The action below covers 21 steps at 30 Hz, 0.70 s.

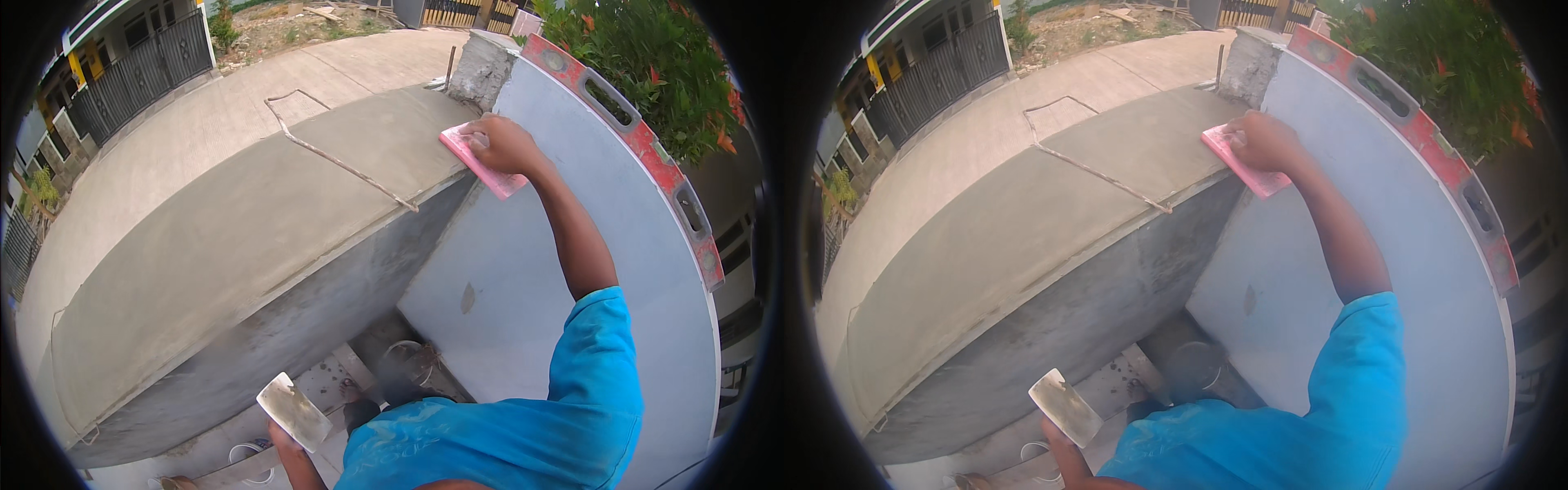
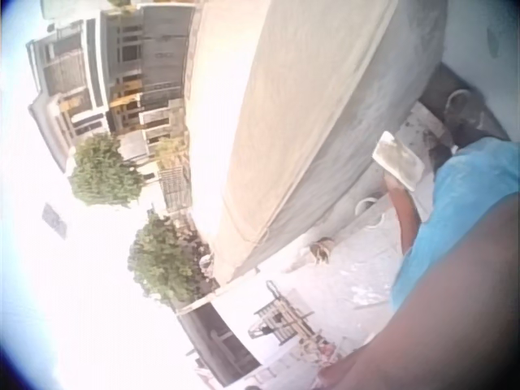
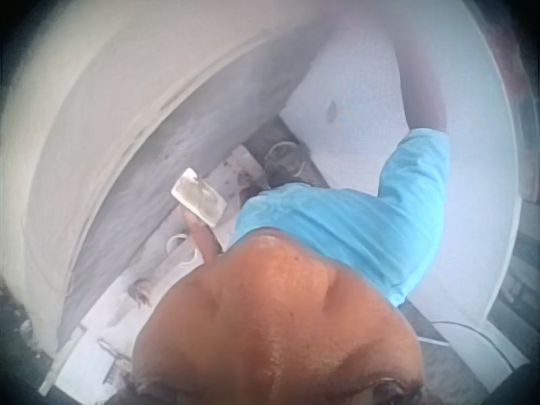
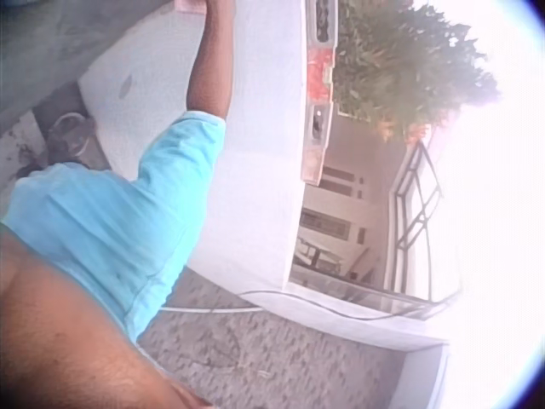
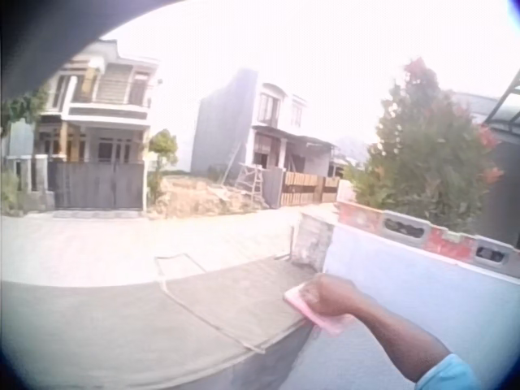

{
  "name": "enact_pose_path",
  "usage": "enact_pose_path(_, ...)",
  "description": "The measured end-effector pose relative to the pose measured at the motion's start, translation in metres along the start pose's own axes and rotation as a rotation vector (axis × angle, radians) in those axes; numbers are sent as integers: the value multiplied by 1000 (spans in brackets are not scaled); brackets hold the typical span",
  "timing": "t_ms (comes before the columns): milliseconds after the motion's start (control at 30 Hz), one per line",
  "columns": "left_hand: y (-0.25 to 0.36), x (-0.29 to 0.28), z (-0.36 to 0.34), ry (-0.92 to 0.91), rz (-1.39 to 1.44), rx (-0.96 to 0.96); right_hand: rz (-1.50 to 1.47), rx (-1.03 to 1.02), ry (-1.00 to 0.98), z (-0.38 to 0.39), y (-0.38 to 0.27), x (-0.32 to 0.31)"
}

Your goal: The person smooths a curved concrete surface using a pink sponge in one hand and a metal trowel in the other. They repeatedly rub the sponge along the edge and face of the structure while standing on scaffolding.

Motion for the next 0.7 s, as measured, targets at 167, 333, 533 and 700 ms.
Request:
enact_pose_path(167, -13, -12, 4, 84, 25, 17, -92, 33, 0, 19, 0, -32)
enact_pose_path(333, -10, -12, 4, 3, 47, -5, 65, -42, 175, -122, -22, 23)
enact_pose_path(533, -11, -20, 7, 95, 125, -97, 62, -118, 48, -139, 6, 52)
enact_pose_path(700, -23, -33, 6, 103, 108, -79, 78, -29, 3, 6, 4, 1)
Point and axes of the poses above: each hand's wrist, its own z-axis away from the middle knuckle, its own x-axis out of the palm, y = z × x, the point moved 1 cm from there along -z, towards the middle knuckle, and after that the axes turned 1 degree about x, right-handed, at the moved point
